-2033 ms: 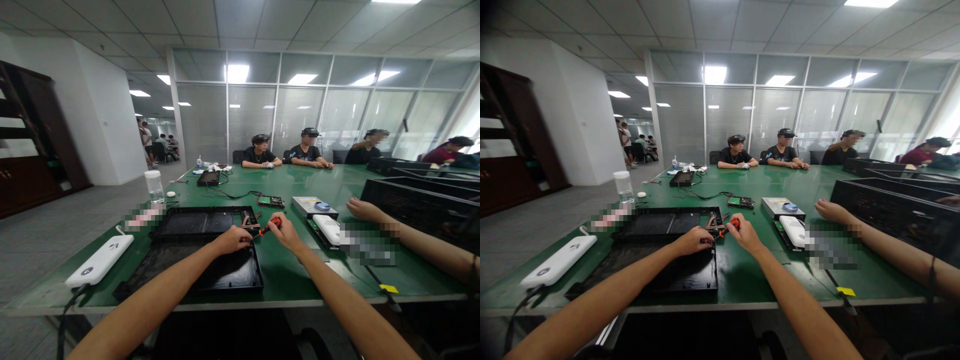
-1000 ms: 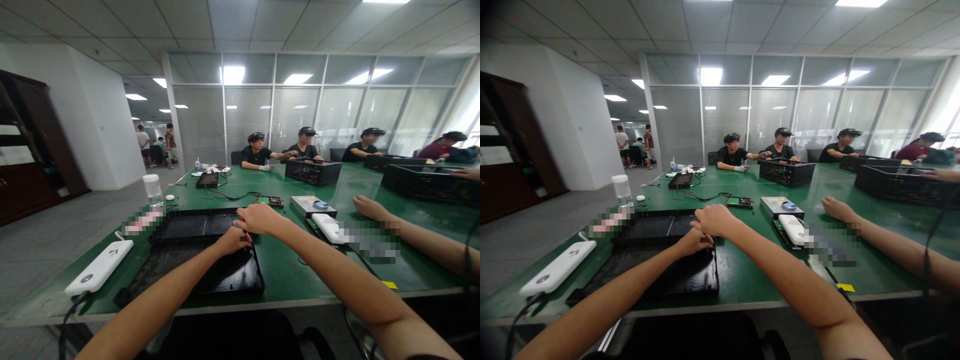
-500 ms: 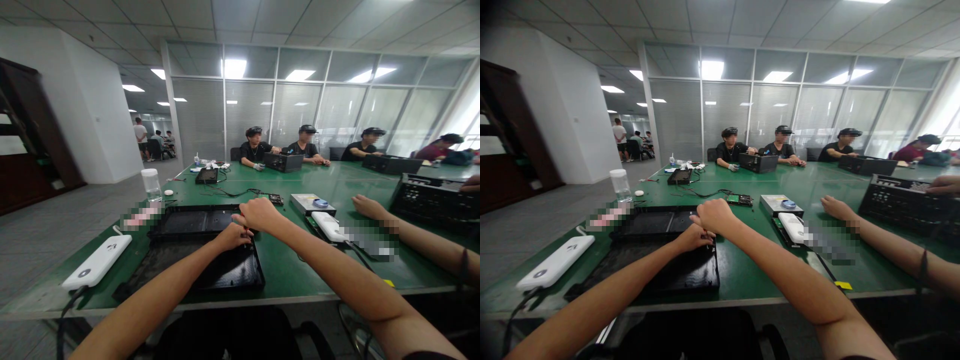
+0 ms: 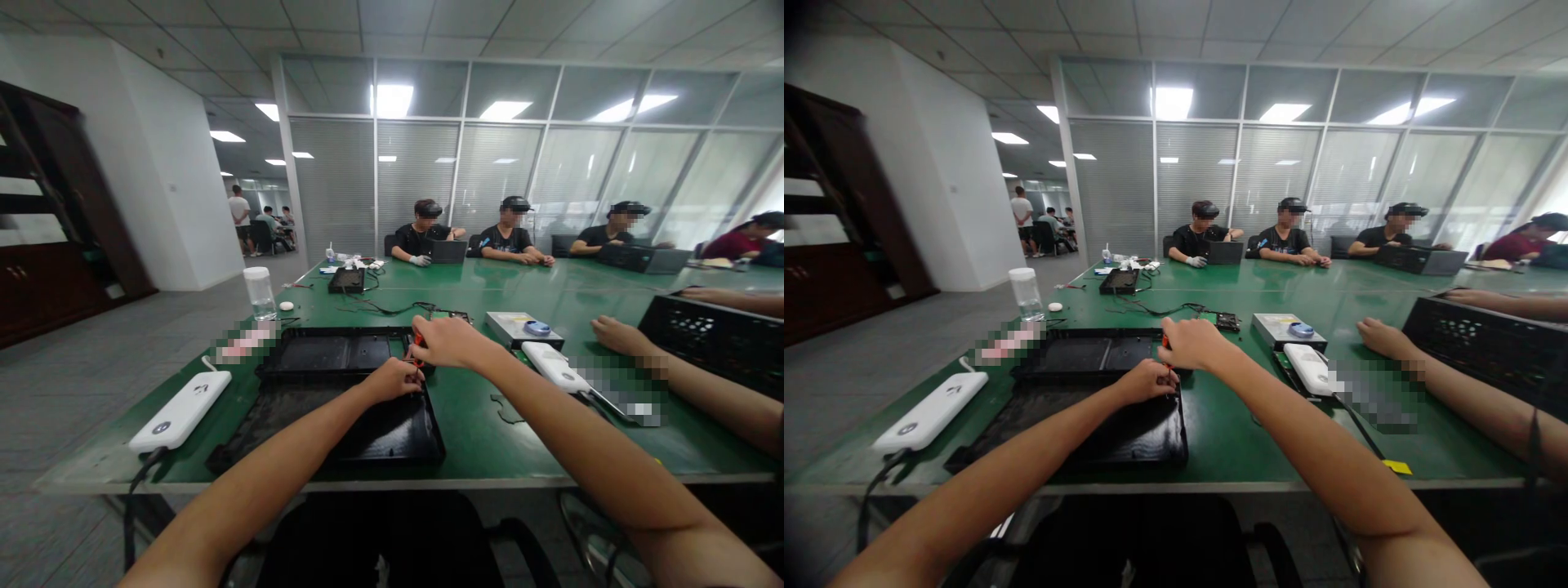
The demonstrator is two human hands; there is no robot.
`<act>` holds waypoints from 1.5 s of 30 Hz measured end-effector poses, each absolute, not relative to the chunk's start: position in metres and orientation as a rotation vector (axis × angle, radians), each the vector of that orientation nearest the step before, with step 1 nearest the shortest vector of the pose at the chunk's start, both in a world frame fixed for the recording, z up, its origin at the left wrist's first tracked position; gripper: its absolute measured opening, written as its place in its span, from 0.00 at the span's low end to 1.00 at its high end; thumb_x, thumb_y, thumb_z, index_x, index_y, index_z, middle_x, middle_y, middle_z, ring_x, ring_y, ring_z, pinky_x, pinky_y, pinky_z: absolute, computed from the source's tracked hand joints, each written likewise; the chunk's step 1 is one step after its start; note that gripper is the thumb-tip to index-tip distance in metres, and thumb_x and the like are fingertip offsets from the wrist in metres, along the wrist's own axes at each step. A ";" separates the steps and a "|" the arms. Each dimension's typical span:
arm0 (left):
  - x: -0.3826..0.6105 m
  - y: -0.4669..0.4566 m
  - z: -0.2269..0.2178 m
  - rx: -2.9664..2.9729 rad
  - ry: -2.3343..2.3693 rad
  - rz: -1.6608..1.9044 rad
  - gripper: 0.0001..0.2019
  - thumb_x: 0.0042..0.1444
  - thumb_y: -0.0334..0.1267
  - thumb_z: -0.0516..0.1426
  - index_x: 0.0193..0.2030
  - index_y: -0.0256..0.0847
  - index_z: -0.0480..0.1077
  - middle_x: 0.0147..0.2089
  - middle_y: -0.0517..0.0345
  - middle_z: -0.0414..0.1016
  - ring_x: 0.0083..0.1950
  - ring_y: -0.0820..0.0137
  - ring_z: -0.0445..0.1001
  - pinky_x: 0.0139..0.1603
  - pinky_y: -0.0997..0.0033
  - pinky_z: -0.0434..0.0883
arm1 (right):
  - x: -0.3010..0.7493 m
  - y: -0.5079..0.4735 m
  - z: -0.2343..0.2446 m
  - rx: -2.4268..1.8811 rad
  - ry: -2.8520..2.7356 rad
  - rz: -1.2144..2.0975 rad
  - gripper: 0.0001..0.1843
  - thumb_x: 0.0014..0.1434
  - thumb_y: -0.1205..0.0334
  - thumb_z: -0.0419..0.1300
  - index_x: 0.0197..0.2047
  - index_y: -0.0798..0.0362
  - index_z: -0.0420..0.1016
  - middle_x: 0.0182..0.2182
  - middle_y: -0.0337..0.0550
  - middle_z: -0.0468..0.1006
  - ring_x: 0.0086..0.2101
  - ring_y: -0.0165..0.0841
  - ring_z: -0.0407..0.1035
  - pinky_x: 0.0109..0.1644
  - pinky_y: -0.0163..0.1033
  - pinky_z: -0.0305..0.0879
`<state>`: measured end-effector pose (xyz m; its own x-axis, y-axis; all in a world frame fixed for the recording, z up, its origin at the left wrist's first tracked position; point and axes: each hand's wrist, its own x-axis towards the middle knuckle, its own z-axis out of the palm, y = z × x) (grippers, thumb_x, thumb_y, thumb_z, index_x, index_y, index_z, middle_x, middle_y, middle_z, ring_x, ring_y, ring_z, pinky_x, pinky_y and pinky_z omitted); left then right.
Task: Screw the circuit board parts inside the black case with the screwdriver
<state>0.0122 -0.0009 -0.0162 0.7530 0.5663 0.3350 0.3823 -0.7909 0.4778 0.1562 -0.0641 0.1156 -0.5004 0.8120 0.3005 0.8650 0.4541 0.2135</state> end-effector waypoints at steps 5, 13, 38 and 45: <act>0.010 -0.007 -0.015 2.742 0.756 0.610 0.11 0.47 0.33 0.58 0.40 0.38 0.69 0.32 0.61 0.72 0.32 0.75 0.69 0.40 0.76 0.62 | 0.188 -0.043 0.096 -1.177 -2.437 -0.149 0.17 0.53 0.48 0.50 0.30 0.53 0.71 0.22 0.41 0.72 0.24 0.30 0.65 0.29 0.33 0.54; 0.011 -0.015 -0.012 2.845 0.788 0.655 0.10 0.52 0.33 0.54 0.41 0.40 0.69 0.38 0.58 0.73 0.42 0.70 0.68 0.48 0.69 0.58 | 0.265 0.019 -0.010 -1.017 -1.130 0.720 0.13 0.49 0.54 0.51 0.20 0.53 0.59 0.10 0.29 0.54 0.12 0.23 0.47 0.14 0.30 0.43; -0.017 -0.020 0.049 3.143 0.893 0.563 0.15 0.55 0.43 0.50 0.46 0.39 0.61 0.37 0.54 0.70 0.38 0.68 0.69 0.38 0.72 0.63 | 0.224 -0.027 0.019 -0.729 -1.265 1.012 0.08 0.52 0.58 0.56 0.30 0.53 0.62 0.18 0.31 0.62 0.16 0.21 0.54 0.17 0.27 0.53; -0.088 0.011 0.041 2.829 1.289 0.346 0.21 0.51 0.51 0.52 0.45 0.37 0.56 0.38 0.54 0.67 0.36 0.69 0.68 0.34 0.74 0.63 | 0.187 -0.161 0.001 -1.038 -2.630 0.089 0.11 0.54 0.58 0.54 0.40 0.52 0.67 0.32 0.40 0.70 0.30 0.29 0.65 0.32 0.33 0.55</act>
